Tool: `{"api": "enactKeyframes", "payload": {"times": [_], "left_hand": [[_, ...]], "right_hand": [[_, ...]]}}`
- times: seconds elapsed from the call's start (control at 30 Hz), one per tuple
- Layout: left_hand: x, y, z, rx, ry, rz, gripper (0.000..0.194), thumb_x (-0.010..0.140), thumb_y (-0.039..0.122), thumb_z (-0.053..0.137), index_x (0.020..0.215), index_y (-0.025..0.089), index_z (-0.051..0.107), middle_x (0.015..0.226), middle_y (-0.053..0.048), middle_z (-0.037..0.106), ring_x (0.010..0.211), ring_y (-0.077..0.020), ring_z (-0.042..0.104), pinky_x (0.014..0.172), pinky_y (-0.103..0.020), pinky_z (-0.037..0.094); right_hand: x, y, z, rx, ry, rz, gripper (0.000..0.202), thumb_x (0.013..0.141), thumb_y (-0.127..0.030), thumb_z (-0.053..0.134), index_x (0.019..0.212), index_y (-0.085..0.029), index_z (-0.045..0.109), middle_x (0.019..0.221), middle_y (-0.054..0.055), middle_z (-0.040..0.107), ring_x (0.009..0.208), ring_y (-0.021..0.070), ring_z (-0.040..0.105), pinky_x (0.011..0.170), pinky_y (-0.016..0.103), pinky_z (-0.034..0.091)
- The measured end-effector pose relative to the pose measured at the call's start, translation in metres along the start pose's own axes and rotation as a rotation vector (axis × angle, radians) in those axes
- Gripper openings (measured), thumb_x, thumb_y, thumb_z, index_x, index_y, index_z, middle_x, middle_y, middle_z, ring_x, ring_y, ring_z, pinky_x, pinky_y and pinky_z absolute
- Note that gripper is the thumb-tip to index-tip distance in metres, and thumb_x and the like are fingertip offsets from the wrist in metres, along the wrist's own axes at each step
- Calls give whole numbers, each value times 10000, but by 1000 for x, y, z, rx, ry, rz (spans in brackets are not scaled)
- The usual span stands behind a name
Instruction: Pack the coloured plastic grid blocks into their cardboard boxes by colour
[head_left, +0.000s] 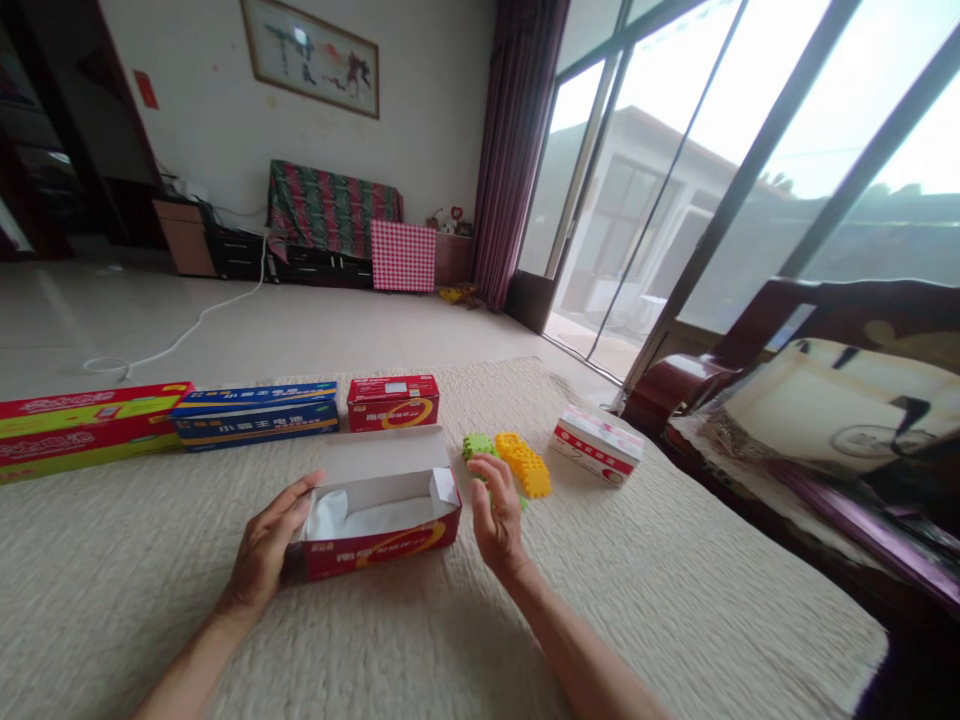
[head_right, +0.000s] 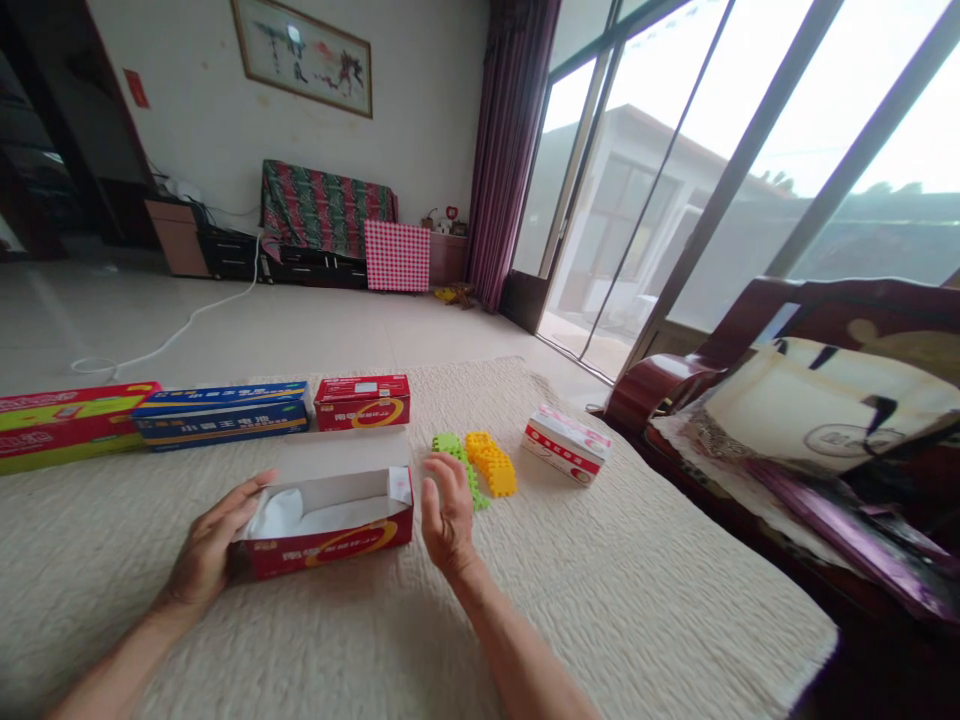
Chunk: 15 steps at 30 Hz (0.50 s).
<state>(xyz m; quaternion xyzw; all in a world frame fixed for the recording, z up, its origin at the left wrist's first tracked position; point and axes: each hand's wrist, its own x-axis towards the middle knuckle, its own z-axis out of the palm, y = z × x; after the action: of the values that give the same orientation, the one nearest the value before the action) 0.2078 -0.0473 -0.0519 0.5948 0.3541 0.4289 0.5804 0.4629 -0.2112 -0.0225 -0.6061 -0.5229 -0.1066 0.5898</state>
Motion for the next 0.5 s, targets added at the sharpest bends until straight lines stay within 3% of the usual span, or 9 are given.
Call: {"api": "enactKeyframes", "payload": {"times": [0.2,0.5], "left_hand": [[1,-1,0,6,16,6,591,785,486,627,1295,191,575,1116,-37,707,970,-214,658,740,-206,513],[-3,5,4,-63,-5,-40,612,776,478,643,1311,195,554,966,-10,732,831,-180,667,691,-196,508]], "right_hand": [[-6,46,-47,-323,14,-83,260,816,-89,452,957,-219,628,942,59,604,907,195,584,805,360,493],[-15,48,-43,-524,-143,6,340,753,-92,508,1053,-192,633,1003,74,600,932,204,570,850,356,476]]}}
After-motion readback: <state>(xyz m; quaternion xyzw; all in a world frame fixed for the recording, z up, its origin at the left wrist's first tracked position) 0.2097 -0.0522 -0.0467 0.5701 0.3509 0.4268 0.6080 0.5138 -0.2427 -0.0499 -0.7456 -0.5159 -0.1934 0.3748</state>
